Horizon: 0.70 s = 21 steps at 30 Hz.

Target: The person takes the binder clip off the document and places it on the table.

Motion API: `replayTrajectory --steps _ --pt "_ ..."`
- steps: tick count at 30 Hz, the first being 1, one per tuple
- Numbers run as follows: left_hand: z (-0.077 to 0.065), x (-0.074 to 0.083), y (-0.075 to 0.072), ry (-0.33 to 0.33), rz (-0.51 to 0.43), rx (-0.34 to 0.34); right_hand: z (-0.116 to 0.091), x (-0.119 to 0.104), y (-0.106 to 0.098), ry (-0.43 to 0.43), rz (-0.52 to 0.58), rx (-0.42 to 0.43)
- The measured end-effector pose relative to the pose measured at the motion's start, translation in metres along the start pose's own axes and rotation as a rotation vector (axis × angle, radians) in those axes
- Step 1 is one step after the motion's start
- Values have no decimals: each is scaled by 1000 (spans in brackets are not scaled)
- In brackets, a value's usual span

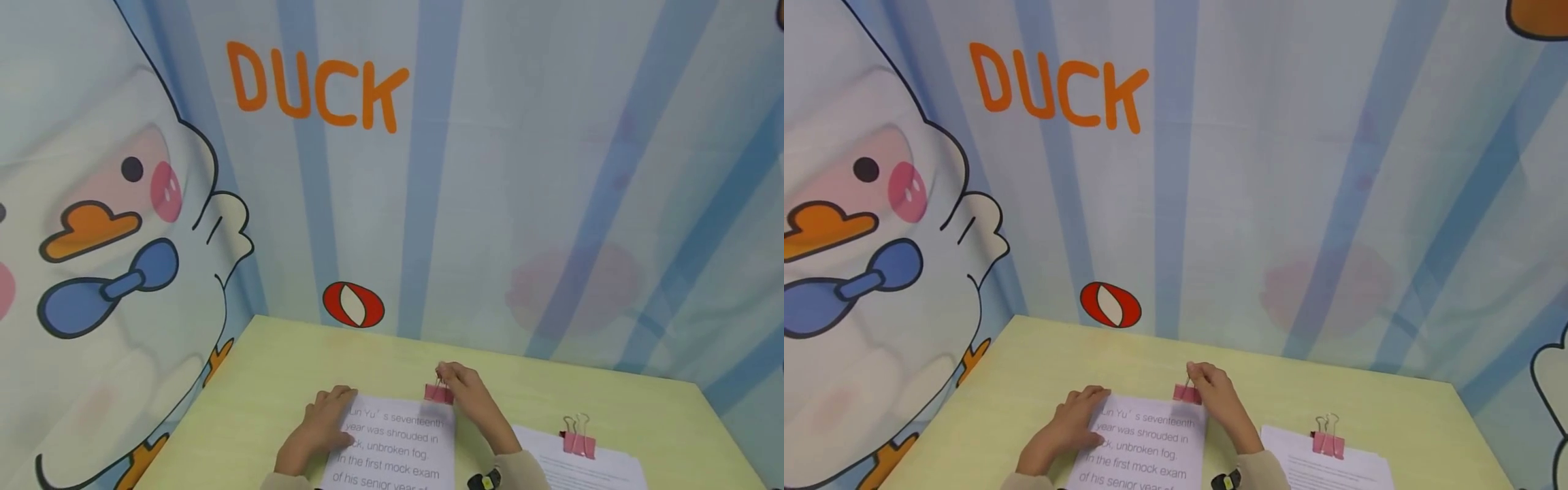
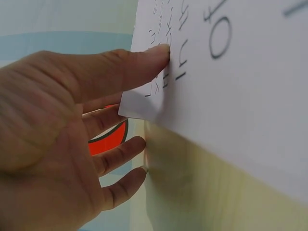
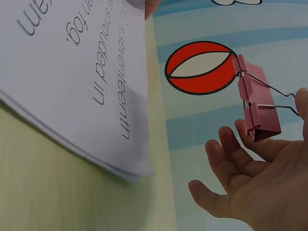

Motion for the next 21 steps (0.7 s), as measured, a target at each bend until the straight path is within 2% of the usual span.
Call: replayTrajectory --steps 11,21 --pt "0 -3 1 -9 0 -10 -25 15 -24 91 26 6" --pt "1 -4 0 -8 -7 -12 -50 33 -34 133 -24 -12"
Point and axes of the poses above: each hand's wrist, its own z-axis towards the middle knuckle, its own y-axis out of the palm, x = y × z, the point moved 8 cm from there along z, towards the middle knuckle, and after that the axes turned 15 degrees about -z, right-handed, at the moved point
